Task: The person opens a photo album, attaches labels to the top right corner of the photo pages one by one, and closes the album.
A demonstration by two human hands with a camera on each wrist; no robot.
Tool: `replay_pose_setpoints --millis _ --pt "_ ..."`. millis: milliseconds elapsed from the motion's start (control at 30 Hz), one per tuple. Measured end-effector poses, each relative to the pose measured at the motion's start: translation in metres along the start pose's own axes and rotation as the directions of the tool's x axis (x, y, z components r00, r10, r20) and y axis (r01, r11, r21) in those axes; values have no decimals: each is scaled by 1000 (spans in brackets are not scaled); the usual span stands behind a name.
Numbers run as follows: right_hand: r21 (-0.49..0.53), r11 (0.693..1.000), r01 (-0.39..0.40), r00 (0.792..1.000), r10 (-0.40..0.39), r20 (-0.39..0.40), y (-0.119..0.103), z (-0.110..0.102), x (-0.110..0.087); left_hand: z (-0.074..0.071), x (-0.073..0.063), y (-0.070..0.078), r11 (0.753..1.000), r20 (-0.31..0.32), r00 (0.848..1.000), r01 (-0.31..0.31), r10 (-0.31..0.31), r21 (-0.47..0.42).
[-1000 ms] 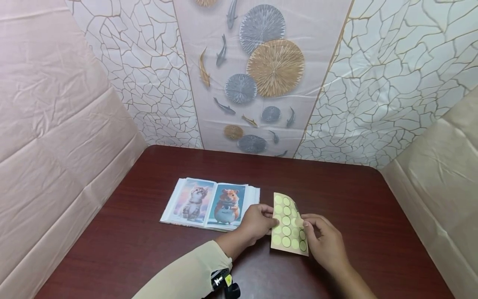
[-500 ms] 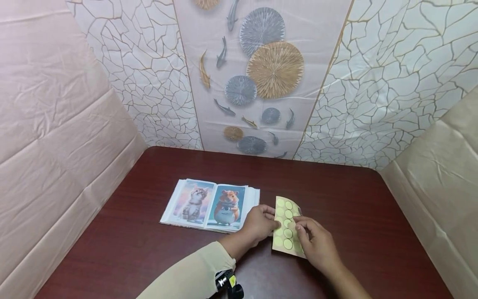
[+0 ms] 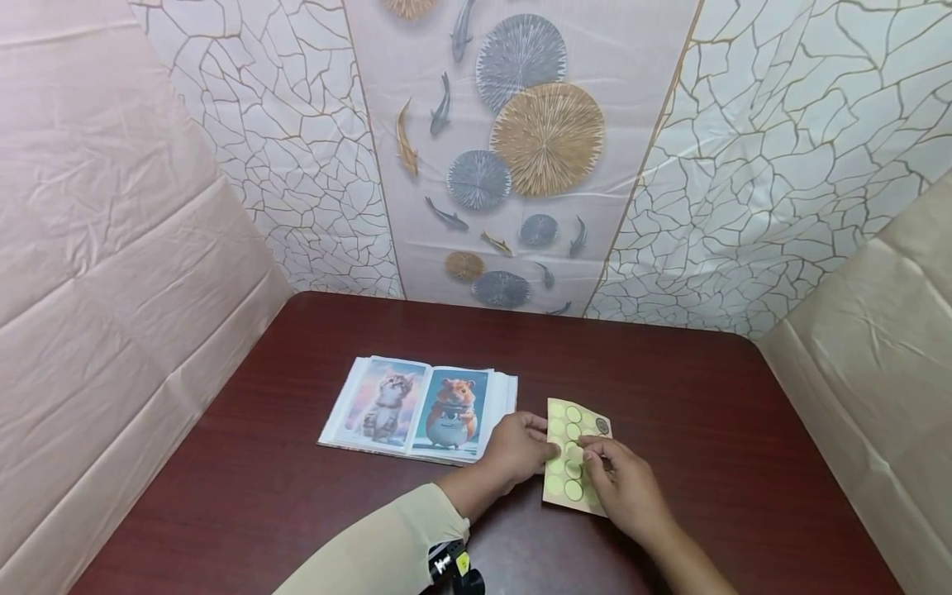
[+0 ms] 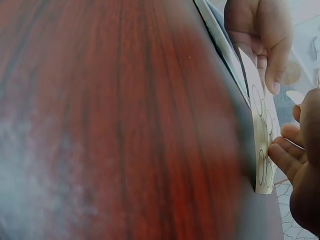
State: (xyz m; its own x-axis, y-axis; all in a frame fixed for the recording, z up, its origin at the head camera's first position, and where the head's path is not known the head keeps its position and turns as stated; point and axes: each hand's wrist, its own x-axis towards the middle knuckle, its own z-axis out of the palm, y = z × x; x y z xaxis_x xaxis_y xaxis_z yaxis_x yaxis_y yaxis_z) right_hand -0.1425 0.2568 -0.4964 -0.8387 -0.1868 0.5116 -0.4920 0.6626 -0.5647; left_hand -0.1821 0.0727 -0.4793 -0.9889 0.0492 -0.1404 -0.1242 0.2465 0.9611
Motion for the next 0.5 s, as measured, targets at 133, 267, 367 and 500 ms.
replay_pose_setpoints --millis 133,267,367,500 --pt "-20 1000 -20 1000 20 18 1 1 0 -5 -2 2 996 9 1000 -23 22 92" --pt "-46 998 -33 999 35 37 2 1 0 -10 -4 6 981 15 999 -33 30 190" --pt "-61 997 -40 997 44 57 3 1 -1 -14 -6 7 965 25 999 -50 45 257" --pt "-78 995 -55 996 61 72 4 1 -2 -18 -9 8 948 48 996 -84 73 308"
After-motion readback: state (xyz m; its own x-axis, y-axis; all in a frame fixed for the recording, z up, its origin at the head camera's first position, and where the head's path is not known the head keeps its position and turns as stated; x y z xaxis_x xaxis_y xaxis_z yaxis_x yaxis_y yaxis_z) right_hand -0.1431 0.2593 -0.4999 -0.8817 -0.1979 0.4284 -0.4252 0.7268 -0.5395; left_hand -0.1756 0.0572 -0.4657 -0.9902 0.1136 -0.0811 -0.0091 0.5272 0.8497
